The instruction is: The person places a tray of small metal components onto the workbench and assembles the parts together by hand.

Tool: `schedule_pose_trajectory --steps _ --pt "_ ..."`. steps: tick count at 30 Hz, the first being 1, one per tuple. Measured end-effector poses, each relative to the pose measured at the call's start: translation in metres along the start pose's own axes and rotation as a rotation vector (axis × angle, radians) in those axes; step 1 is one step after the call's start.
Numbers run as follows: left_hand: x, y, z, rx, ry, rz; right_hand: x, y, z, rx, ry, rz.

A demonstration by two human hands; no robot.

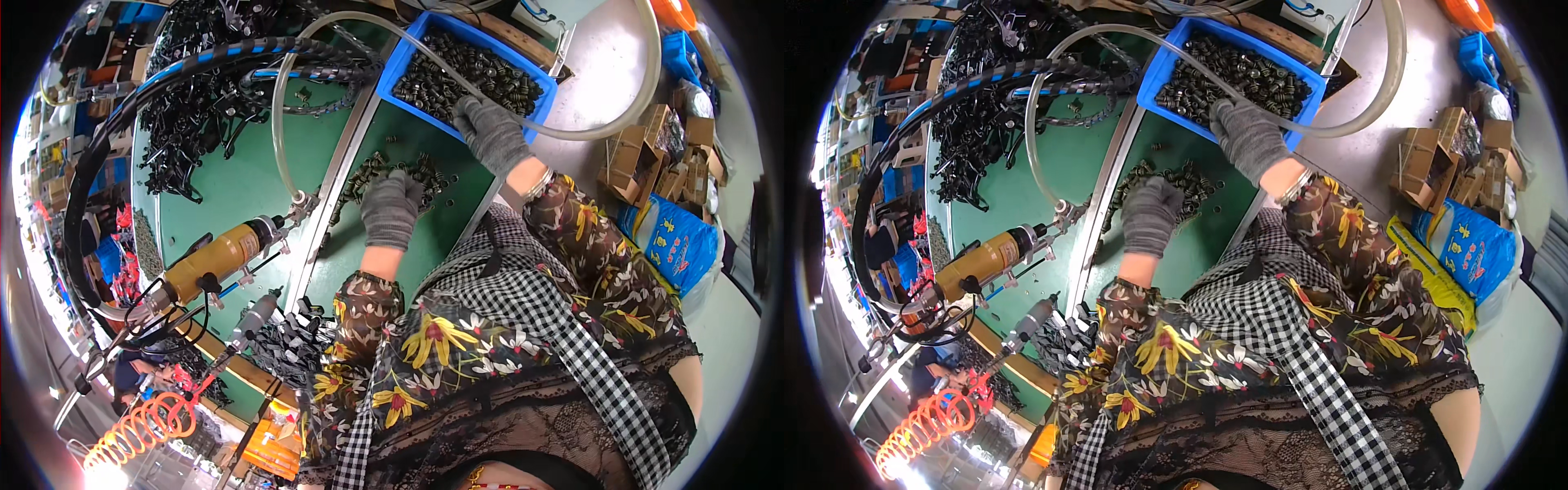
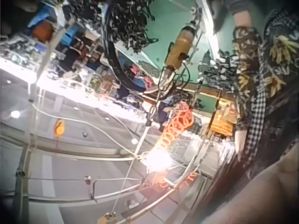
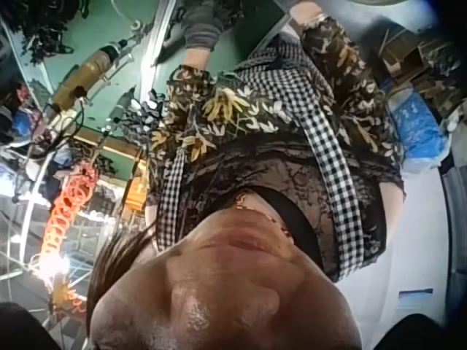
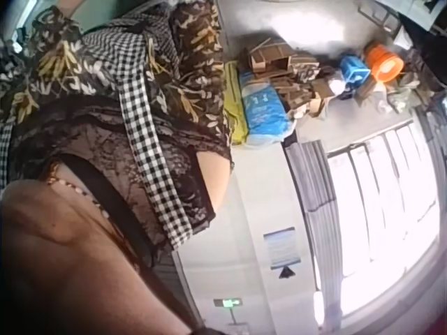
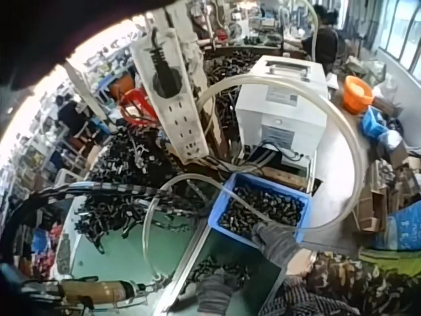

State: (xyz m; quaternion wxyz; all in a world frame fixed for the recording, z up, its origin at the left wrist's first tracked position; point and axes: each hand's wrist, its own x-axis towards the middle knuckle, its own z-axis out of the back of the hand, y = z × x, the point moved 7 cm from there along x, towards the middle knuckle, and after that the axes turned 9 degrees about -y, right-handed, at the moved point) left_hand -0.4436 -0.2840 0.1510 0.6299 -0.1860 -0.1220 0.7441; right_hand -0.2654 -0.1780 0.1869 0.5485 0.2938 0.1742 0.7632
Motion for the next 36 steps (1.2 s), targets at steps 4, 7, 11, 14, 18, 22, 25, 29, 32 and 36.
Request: schedule_pose_trajectory --steps 4,7,11,14,18,22,25,29,32,36 --pt "0.042 -0.034 0.054 -0.042 -0.402 -0.166 0.011 -0.008 -0.006 -0.248 0.094 -0.001" --pt "0.085 -0.057 0.061 -0.015 -0.431 -0.279 0.014 -0.012 0.005 -0.25 -0.002 -0.018" --pt "0.13 -0.083 0.028 0.218 -0.122 -0.322 0.013 -0.027 0.008 -0.246 0.027 -0.103" --pt "0.144 -0.092 0.018 0.295 -0.046 -0.26 0.011 -0.02 0.012 -0.201 0.042 -0.133" --pt "0.158 -0.102 0.002 0.428 0.093 -0.159 0.008 -0.027 0.012 -0.226 0.026 -0.124" --pt "0.165 -0.092 -0.001 0.506 0.085 -0.114 0.012 -0.018 0.011 -0.225 0.075 -0.152" --pt "0.168 -0.086 -0.005 0.449 0.07 -0.019 0.011 -0.02 0.01 -0.219 0.085 -0.137" --pt "0.165 -0.08 -0.003 0.449 -0.007 0.017 0.012 -0.017 0.009 -0.233 0.11 -0.15" --pt "0.156 -0.088 -0.005 0.371 0.051 0.116 0.009 -0.023 0.012 -0.235 0.09 -0.161" --pt "0.151 -0.088 0.0 0.396 -0.014 0.074 0.009 -0.019 0.012 -0.207 0.051 -0.121"
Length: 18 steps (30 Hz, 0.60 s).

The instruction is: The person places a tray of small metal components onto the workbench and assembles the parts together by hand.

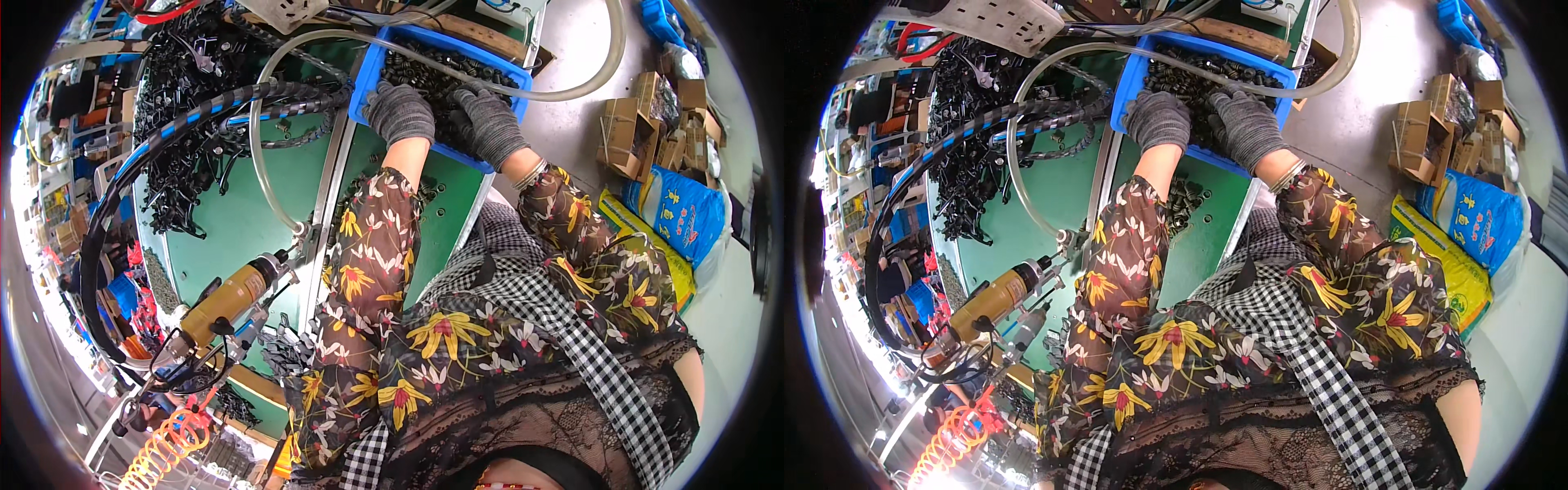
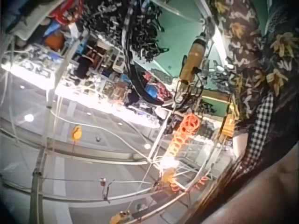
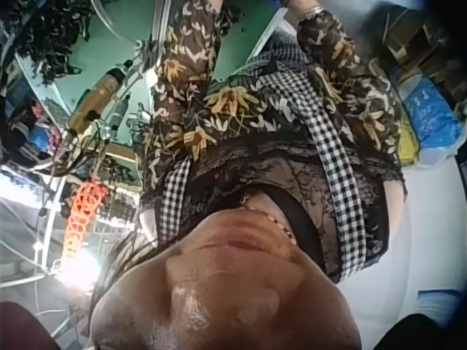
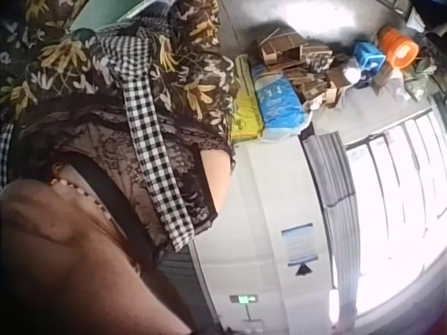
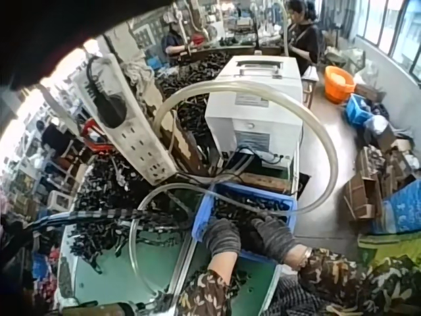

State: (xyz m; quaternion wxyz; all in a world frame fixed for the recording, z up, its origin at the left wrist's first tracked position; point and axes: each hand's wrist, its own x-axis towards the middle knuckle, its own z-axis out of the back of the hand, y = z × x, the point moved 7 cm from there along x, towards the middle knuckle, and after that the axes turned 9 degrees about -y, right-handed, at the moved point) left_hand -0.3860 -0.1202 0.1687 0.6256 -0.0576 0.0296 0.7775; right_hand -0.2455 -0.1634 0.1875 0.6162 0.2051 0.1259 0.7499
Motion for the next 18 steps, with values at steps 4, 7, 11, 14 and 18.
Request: schedule_pose_trajectory --steps 4,7,11,14,18 --pt "-0.004 0.0 -0.004 -0.055 0.064 -0.058 -0.003 -0.009 -0.001 0.03 0.006 -0.01" --pt "-0.003 -0.006 -0.003 0.001 -0.029 -0.157 -0.002 -0.006 0.001 0.023 -0.05 0.04" --pt "0.005 -0.021 -0.001 0.155 -0.061 -0.271 -0.003 -0.007 -0.003 0.017 -0.029 0.041" --pt "0.013 -0.005 -0.01 0.096 -0.045 -0.206 0.0 0.002 -0.003 0.029 -0.013 0.063" --pt "0.003 -0.005 -0.005 0.016 0.014 -0.171 0.0 -0.006 -0.003 0.026 0.001 0.019"
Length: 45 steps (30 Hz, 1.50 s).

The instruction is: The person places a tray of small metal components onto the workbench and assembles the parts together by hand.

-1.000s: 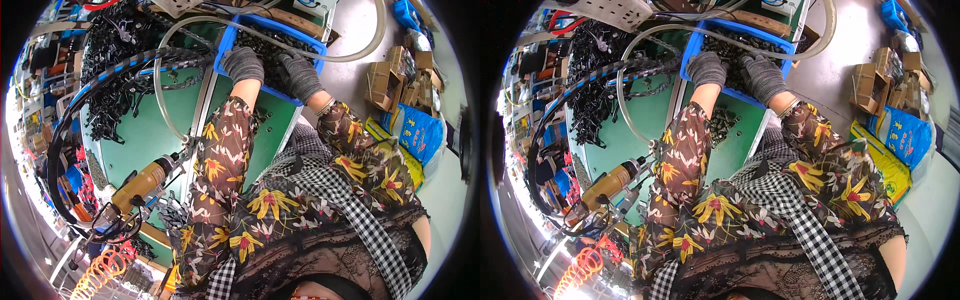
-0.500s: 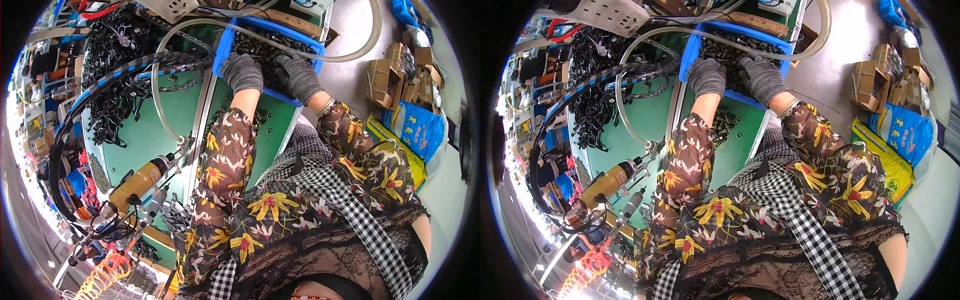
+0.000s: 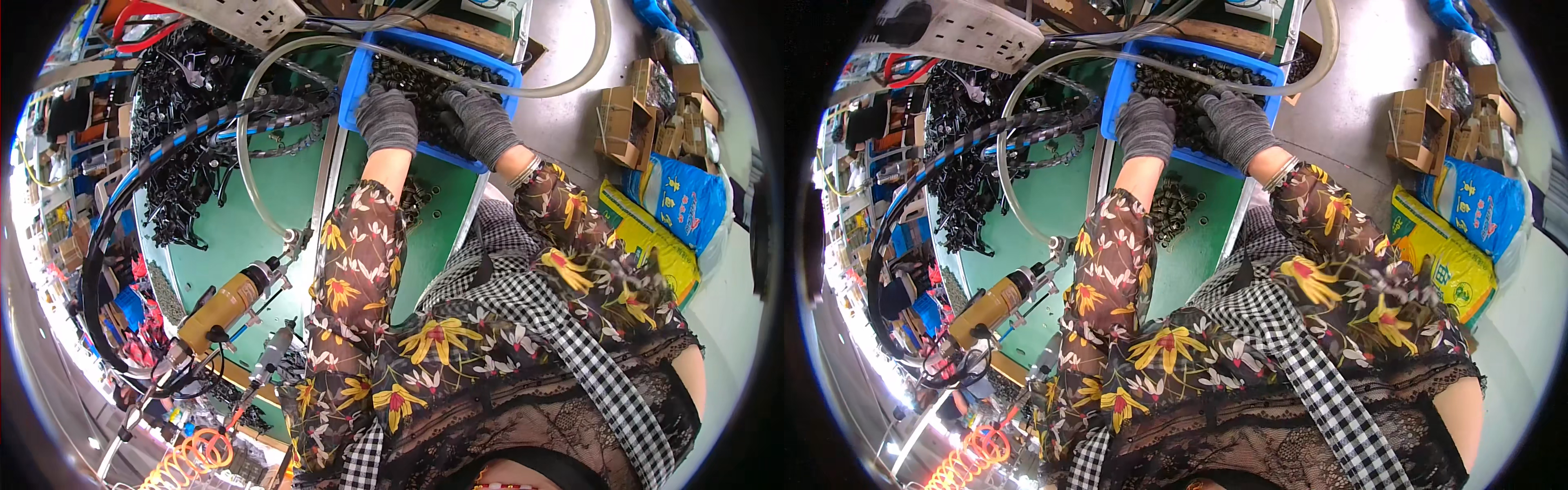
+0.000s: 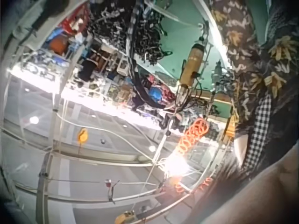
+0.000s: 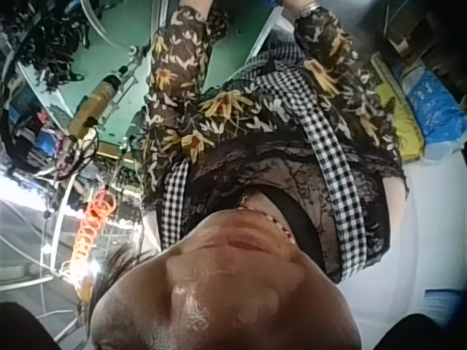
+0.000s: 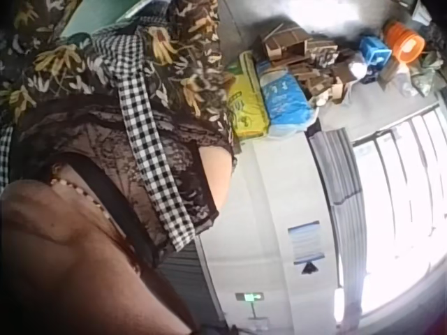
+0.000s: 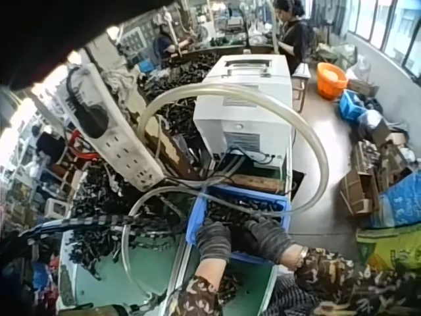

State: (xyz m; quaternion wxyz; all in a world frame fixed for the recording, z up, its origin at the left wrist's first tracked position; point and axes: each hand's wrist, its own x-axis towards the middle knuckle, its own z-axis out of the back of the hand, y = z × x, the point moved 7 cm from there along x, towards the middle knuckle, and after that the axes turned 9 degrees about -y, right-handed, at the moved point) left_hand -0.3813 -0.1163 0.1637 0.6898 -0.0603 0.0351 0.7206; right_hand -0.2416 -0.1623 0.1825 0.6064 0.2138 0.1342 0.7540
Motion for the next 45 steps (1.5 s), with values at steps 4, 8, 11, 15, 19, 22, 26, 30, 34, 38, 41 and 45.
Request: schedule_pose_trajectory --steps 4,8,11,15,19,22,26,30,34,38,41,45 --pt "-0.006 -0.005 -0.002 -0.065 0.035 0.062 -0.002 -0.005 0.001 -0.008 -0.021 0.0" --pt "-0.008 -0.001 0.01 -0.002 -0.035 0.141 0.001 0.004 0.0 -0.015 0.025 -0.008" --pt "-0.003 0.002 0.008 0.003 0.008 0.155 0.002 0.006 -0.001 -0.037 0.038 -0.005" --pt "-0.006 -0.004 0.009 -0.023 -0.034 0.101 0.0 0.001 -0.003 -0.05 0.037 -0.011" --pt "-0.007 0.006 0.011 -0.069 -0.124 0.197 0.001 0.007 -0.002 -0.061 -0.022 0.043" --pt "-0.004 0.003 0.01 -0.08 -0.136 0.169 -0.001 0.001 -0.003 -0.059 -0.021 0.035" --pt "-0.006 0.002 0.007 -0.131 -0.142 0.087 0.0 0.0 0.003 -0.042 -0.039 0.028" --pt "-0.003 -0.001 -0.001 -0.075 -0.096 0.024 0.0 0.002 -0.002 -0.044 0.057 -0.008" --pt "-0.007 -0.016 0.0 -0.014 -0.08 -0.006 -0.003 -0.003 -0.004 -0.041 0.036 0.013" --pt "-0.008 -0.022 0.005 0.043 -0.137 -0.107 -0.002 0.001 -0.003 -0.061 0.037 0.034" --pt "-0.005 -0.02 0.009 0.083 -0.131 -0.151 0.0 0.007 -0.003 -0.047 0.023 0.07" --pt "-0.001 -0.035 0.002 0.086 -0.084 -0.221 -0.002 -0.005 -0.006 -0.077 0.045 0.03"
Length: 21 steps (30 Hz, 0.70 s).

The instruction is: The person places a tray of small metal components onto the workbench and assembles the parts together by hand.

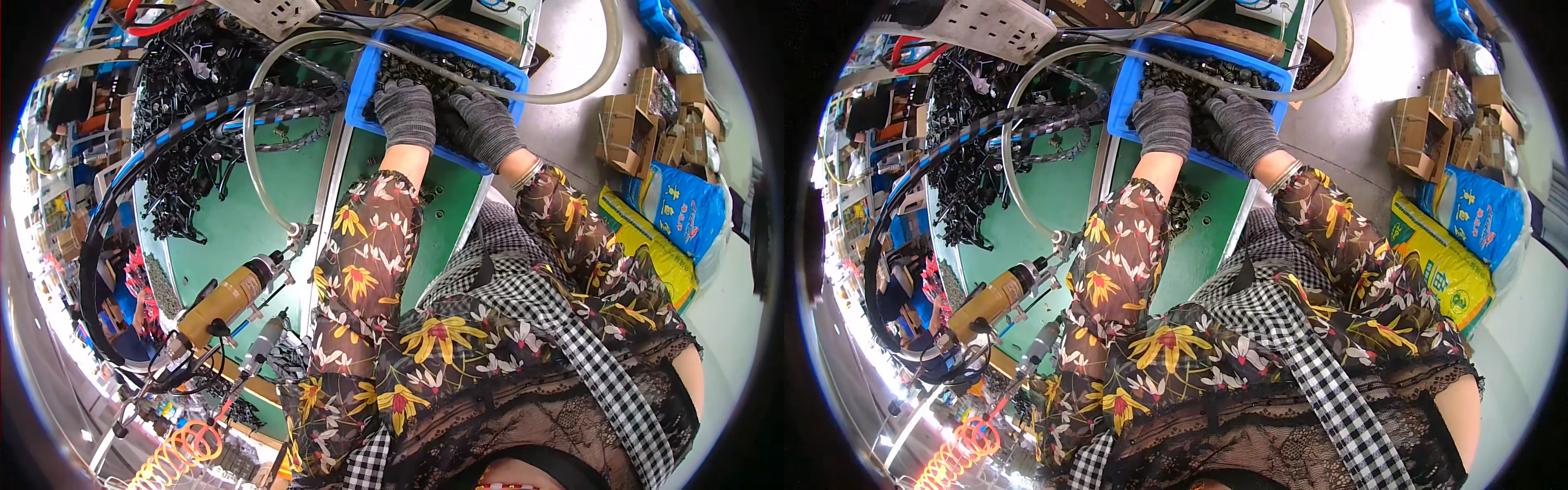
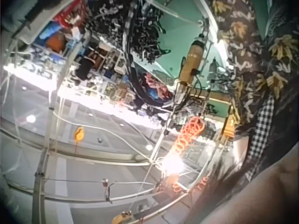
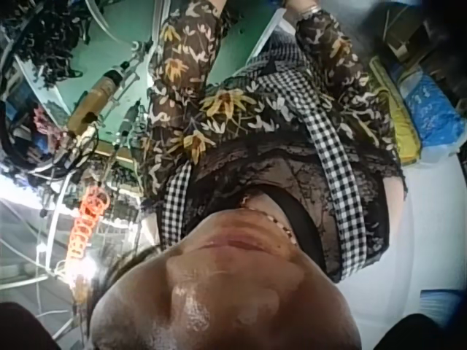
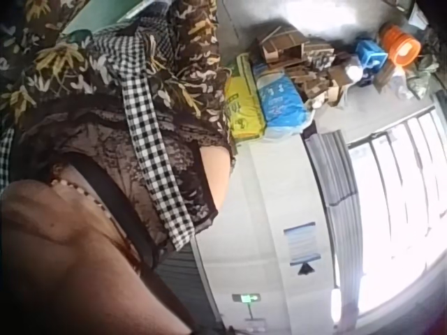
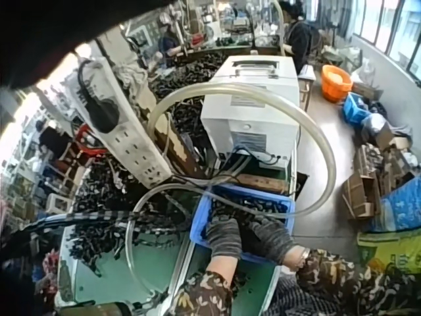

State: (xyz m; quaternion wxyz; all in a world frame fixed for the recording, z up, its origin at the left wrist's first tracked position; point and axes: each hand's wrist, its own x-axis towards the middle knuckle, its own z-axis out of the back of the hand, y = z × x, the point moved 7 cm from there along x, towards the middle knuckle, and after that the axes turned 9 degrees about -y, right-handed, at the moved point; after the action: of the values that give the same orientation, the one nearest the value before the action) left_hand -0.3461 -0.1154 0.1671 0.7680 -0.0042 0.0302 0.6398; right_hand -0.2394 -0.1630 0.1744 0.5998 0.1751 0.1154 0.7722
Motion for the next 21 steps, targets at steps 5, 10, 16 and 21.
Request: schedule_pose_trajectory --steps 5,10,16,21 --pt "0.001 0.013 -0.003 -0.008 -0.009 0.055 0.004 0.01 0.003 0.055 -0.04 0.018" --pt "0.006 0.009 -0.007 -0.021 0.014 0.049 0.003 0.004 0.006 0.066 -0.068 0.009" --pt "0.005 0.046 -0.016 -0.258 -0.014 0.129 0.01 0.015 0.008 0.113 -0.062 0.005" --pt "-0.039 0.052 0.025 -0.775 -0.487 0.201 0.005 0.007 0.015 0.025 -0.146 -0.004"
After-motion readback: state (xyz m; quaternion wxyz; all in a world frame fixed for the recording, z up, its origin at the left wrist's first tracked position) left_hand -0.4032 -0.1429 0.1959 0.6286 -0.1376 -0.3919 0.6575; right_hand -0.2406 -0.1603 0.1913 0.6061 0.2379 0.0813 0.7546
